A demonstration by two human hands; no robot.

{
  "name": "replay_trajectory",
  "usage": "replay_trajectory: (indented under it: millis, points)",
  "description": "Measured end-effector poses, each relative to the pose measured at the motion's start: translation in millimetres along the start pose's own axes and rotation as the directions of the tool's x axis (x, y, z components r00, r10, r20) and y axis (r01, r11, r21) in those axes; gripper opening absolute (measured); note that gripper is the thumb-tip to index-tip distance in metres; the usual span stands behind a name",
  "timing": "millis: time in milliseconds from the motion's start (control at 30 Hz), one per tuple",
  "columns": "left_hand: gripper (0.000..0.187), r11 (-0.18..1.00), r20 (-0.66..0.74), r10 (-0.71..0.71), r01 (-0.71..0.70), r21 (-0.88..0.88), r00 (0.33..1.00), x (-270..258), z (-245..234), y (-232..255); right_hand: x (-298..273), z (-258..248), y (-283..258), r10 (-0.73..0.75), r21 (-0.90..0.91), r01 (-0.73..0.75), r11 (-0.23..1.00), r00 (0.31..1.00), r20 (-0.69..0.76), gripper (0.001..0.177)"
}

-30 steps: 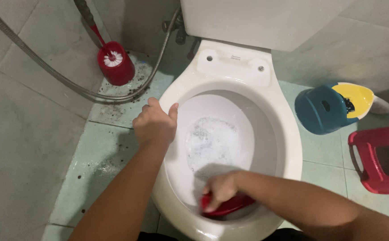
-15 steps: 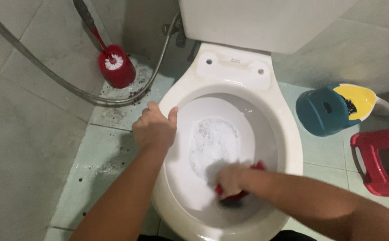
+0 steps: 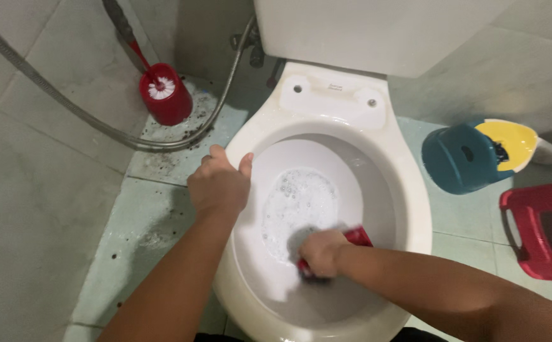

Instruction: The person scrubs the toilet bowl and seat with a red brush, then rinses the brush and toilet with water from a red scoop and a handheld sprayer.

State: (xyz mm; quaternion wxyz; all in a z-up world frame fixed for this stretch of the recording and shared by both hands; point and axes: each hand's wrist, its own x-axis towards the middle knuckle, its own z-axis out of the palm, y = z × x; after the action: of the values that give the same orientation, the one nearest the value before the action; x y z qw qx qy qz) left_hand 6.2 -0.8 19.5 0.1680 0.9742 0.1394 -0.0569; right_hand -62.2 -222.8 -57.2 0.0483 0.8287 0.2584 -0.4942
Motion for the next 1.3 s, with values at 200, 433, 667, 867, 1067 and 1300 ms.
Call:
replay_trajectory:
  millis: [200, 433, 667, 867, 1067, 1300]
  points:
    - [0.054, 0.999, -0.07, 0.047, -0.049, -0.018, 0.996, 0, 3, -2, 44, -17, 7, 0.339, 0.35, -0.167, 0.922, 0.784, -0.52, 0.033]
    - [0.054, 0.999, -0.113, 0.036, -0.038, -0.015, 0.993, 2, 8, -4, 66, 1, -5, 0.446, 0.769, -0.162, 0.619, 0.878, -0.175, 0.049]
    - [0.053, 0.997, -0.087, 0.053, -0.057, -0.042, 0.995, 2, 9, -7, -6, 10, -43, 0.075, 0.711, -0.031, 0.703, 0.997, -0.031, 0.052]
    - [0.056, 0.999, -0.066, 0.04, -0.041, -0.027, 0.997, 2, 9, -6, -1, -8, 54, 0.432, 0.081, -0.424, 0.902, 0.894, -0.123, 0.031]
    - [0.056, 0.997, -0.116, 0.057, -0.063, -0.044, 0.992, 5, 13, -10, 26, -57, 82, 0.374, -0.012, -0.467, 0.884, 0.721, -0.583, 0.026]
    - [0.053, 0.998, -0.103, 0.044, -0.048, -0.041, 0.994, 2, 9, -6, -30, -10, 13, 0.349, 0.142, -0.337, 0.931, 0.934, -0.07, 0.069]
